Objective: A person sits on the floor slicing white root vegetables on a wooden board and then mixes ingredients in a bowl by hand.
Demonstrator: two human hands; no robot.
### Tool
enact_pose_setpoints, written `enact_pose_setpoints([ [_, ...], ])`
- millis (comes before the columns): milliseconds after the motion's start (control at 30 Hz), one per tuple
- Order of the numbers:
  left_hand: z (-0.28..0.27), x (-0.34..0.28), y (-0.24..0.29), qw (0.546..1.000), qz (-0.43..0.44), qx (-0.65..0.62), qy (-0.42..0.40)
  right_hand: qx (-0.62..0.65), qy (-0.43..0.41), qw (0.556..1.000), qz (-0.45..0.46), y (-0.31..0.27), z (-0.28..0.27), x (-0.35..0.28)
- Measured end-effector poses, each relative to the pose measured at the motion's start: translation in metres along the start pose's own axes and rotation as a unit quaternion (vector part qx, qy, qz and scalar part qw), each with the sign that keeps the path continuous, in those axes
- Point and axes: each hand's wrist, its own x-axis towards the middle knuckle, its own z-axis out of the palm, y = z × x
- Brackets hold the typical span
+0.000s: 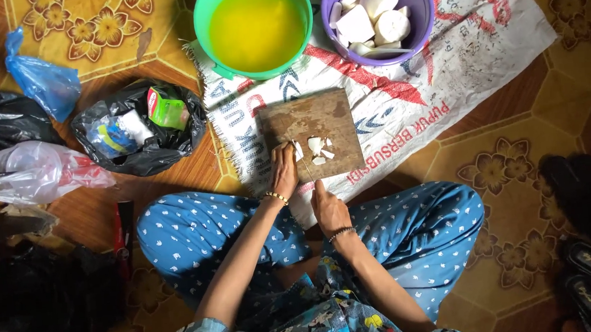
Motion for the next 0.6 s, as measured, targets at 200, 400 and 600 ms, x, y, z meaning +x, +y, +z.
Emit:
enact_pose_setpoints([
  [200, 0.01, 0.0, -0.003, 1.0, -0.008, -0.014, 0.019, 0.029, -0.028, 0.999, 0.006, -0.002, 0.006, 0.017],
  [400, 0.024, -0.005, -0.01, 0.999, -0.005, -0.01, 0.031, 0.044, -0.019, 0.999, -0.002, -0.001, 0.006, 0.016],
  [600, 0.026, -0.008, -0.008, 0.999, -0.019, 0.006, 0.028, 0.05, -0.032, 0.998, 0.014, 0.002, 0.017, 0.018],
])
